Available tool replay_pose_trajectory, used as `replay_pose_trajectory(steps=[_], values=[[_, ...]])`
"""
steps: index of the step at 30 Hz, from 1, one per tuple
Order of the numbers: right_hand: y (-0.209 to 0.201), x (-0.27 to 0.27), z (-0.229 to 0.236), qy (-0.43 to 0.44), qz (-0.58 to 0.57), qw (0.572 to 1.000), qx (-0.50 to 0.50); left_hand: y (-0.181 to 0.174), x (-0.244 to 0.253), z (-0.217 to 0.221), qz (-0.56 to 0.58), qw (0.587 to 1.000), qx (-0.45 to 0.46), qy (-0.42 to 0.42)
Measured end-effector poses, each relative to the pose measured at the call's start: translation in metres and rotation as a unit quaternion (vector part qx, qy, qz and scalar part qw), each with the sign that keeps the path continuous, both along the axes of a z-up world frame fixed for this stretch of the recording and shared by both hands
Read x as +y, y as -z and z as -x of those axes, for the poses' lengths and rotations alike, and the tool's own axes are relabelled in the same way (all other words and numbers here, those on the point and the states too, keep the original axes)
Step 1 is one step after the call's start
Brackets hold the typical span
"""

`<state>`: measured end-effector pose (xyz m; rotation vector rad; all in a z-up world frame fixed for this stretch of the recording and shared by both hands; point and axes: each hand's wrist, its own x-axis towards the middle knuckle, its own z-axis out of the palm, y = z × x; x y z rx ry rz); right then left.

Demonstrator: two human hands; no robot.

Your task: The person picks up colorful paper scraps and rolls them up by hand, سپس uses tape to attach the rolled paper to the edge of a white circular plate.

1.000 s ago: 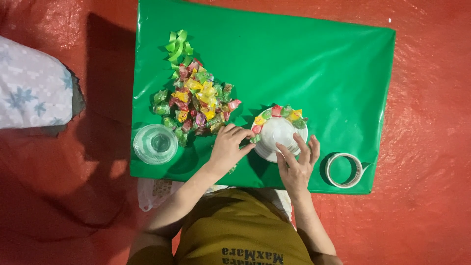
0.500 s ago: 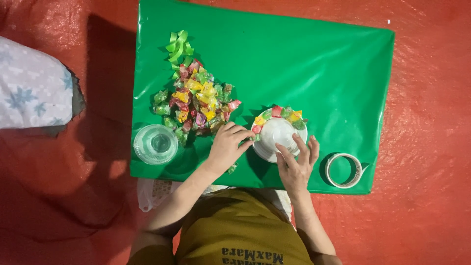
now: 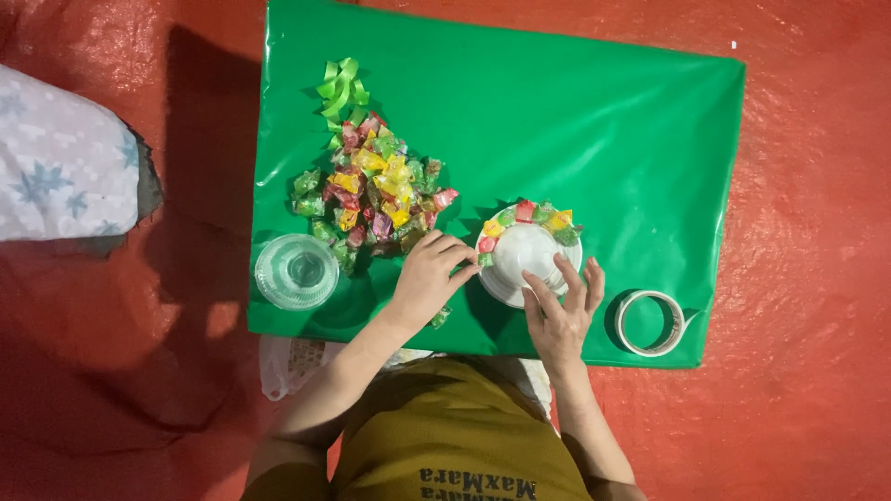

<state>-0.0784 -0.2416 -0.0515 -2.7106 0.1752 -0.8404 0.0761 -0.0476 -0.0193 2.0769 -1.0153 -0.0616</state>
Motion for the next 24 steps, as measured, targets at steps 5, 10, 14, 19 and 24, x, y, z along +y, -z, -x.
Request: replay_pose_trajectory(steps=[5,10,14,19,24], values=[[-0.010,0.004,0.002,-0.002,0.002,1.000,-0.015,-0.005,0.003,0.003,0.073,0.995,0.050,-0.049],[0.007,0.026,0.014,-0.038,0.013,0.998,-0.047,-0.013,0.009,0.005,0.165,0.975,0.105,-0.101],[0.029,0.061,0.019,-0.180,-0.091,0.979,0.003,-0.016,0.020,0.006,0.218,0.958,0.147,-0.117],[-0.014,0.096,-0.015,-0.275,-0.088,0.957,0.011,-0.029,0.040,0.013,0.232,0.949,0.183,-0.114],[-0.001,0.088,-0.009,-0.199,-0.271,0.938,0.082,-0.046,0.060,0.024,0.218,0.932,0.274,-0.089]])
